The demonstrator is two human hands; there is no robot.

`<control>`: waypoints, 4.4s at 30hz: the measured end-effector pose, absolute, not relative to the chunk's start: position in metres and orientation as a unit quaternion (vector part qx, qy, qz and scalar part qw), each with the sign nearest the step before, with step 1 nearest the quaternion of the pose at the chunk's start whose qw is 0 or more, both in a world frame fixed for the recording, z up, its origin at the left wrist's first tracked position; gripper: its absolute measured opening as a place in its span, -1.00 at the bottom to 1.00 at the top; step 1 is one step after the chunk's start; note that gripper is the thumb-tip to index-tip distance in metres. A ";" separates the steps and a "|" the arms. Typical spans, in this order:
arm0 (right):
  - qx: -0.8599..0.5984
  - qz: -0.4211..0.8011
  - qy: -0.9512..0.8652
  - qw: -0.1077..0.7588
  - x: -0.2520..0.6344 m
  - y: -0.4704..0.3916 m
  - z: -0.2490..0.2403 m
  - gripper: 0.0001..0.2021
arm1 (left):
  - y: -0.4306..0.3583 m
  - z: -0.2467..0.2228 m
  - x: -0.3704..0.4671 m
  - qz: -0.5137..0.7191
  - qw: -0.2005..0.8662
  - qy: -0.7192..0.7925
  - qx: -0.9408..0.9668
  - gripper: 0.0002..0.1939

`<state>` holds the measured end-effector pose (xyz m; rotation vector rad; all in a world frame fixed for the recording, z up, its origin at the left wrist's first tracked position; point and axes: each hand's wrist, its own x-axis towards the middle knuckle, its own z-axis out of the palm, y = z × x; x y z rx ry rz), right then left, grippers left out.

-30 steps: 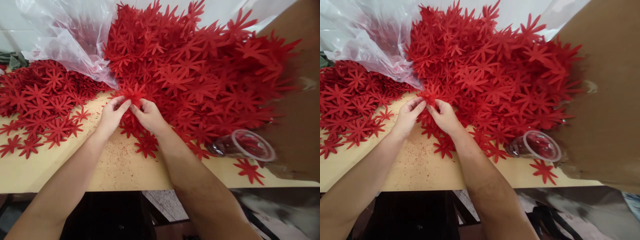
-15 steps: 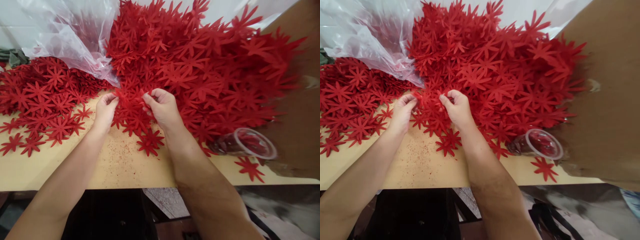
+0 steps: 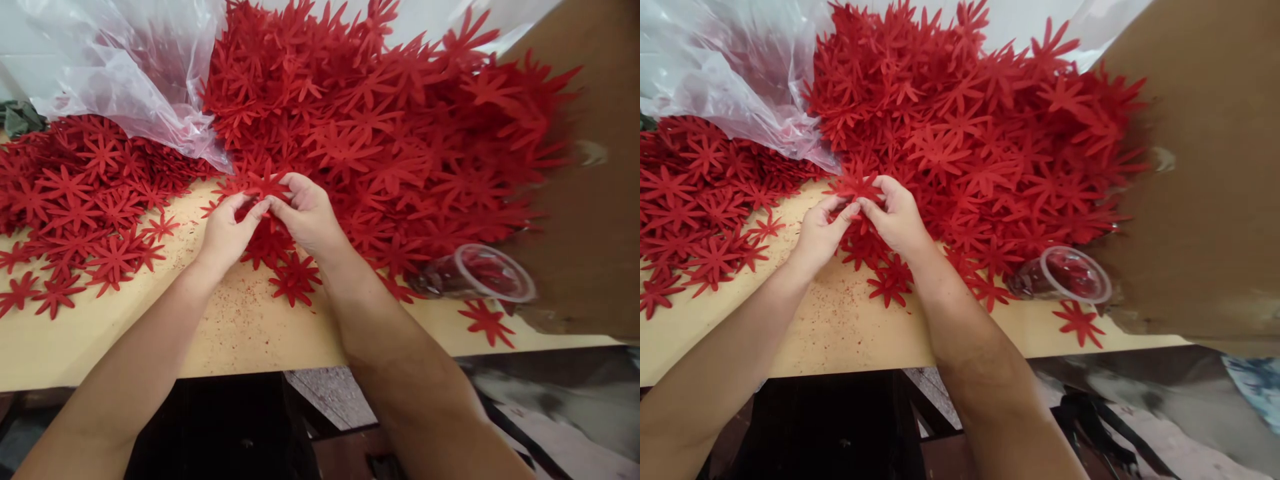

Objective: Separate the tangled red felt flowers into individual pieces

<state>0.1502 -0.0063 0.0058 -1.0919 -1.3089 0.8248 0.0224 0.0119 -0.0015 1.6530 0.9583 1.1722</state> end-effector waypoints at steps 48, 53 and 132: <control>-0.595 0.090 -0.660 0.450 0.173 0.001 -0.007 -0.90 | 0.025 0.005 -0.005 0.226 0.162 0.501 0.819 -0.85; -0.578 0.159 -0.608 0.520 0.182 0.008 -0.012 -0.88 | 0.026 0.003 -0.003 0.338 0.141 0.475 0.800 -0.83; -0.478 0.360 -0.623 0.504 0.153 -0.009 0.006 -0.59 | 0.013 0.007 0.021 0.474 0.596 0.384 0.522 -0.91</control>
